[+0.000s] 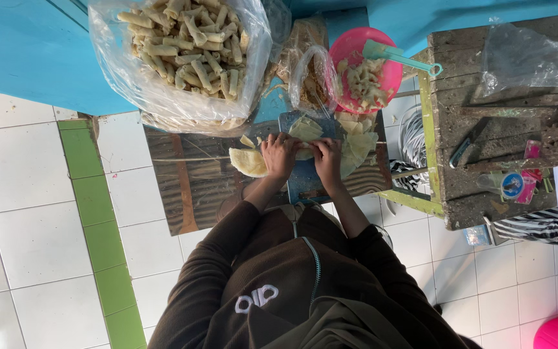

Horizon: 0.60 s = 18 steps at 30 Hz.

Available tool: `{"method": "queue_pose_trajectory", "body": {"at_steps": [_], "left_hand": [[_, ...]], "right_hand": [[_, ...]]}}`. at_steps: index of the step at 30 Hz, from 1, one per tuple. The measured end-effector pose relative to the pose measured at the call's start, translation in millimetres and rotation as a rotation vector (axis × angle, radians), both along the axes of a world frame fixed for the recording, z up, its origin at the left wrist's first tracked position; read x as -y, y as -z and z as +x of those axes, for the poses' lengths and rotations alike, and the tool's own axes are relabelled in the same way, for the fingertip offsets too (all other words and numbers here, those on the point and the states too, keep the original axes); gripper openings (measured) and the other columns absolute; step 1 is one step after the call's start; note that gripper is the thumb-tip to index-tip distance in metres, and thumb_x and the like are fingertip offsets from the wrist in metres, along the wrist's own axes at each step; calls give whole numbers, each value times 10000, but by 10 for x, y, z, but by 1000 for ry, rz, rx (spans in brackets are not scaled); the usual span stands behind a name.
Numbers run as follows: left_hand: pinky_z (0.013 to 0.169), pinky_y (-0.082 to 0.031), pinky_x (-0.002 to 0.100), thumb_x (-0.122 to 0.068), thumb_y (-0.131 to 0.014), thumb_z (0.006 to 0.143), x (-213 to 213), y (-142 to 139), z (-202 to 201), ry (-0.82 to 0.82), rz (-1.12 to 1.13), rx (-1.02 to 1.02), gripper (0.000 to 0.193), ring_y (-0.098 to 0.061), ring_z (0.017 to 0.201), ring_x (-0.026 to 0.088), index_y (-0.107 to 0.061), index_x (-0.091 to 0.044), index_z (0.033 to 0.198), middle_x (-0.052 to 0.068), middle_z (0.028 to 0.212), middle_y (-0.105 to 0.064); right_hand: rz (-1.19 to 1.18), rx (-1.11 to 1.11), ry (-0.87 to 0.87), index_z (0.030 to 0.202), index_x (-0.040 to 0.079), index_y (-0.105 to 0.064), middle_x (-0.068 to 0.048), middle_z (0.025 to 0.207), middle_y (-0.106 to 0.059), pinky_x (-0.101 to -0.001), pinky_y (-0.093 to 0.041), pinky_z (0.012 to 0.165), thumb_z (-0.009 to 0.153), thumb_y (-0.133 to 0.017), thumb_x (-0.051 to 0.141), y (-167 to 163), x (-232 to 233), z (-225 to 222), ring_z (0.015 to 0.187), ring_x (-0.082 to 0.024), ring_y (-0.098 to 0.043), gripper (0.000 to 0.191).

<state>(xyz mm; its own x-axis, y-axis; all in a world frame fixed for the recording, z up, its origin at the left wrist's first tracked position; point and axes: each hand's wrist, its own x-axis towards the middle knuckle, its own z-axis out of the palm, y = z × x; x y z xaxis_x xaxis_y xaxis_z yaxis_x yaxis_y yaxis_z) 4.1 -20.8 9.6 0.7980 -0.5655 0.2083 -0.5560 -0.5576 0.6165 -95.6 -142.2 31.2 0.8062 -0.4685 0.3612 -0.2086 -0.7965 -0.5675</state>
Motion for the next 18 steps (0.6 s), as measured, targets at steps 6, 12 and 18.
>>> {"method": "queue_pose_trajectory", "body": {"at_steps": [6,12,18], "left_hand": [[899,-420,444,-344,-715,922,-2,53,-30,-71,-57,-66,160,-587,1028,264,-709,-218,1019,-36,1022,-686],[861,-433,462,-386,-755,875,-181,123,0,4,-6,-32,289,-571,998,312,-660,-146,1002,76,1008,-620],[852,-435,463,-333,-754,846,-140,31,21,12,-18,-27,223,-567,999,303,-652,-157,937,70,1003,-622]], "right_hand": [[-75,14,-106,1114,89,-744,-69,1084,-697,-442,-484,880,894,-756,28,-102,5,16,1002,-314,-598,228],[82,-51,-29,1134,108,-770,-58,1045,-733,-364,-526,840,885,-737,4,44,176,-11,943,-256,-652,272],[891,-64,-2,1161,44,-697,-30,1028,-735,-234,-565,799,949,-747,125,-364,642,213,900,-86,-688,232]]}}
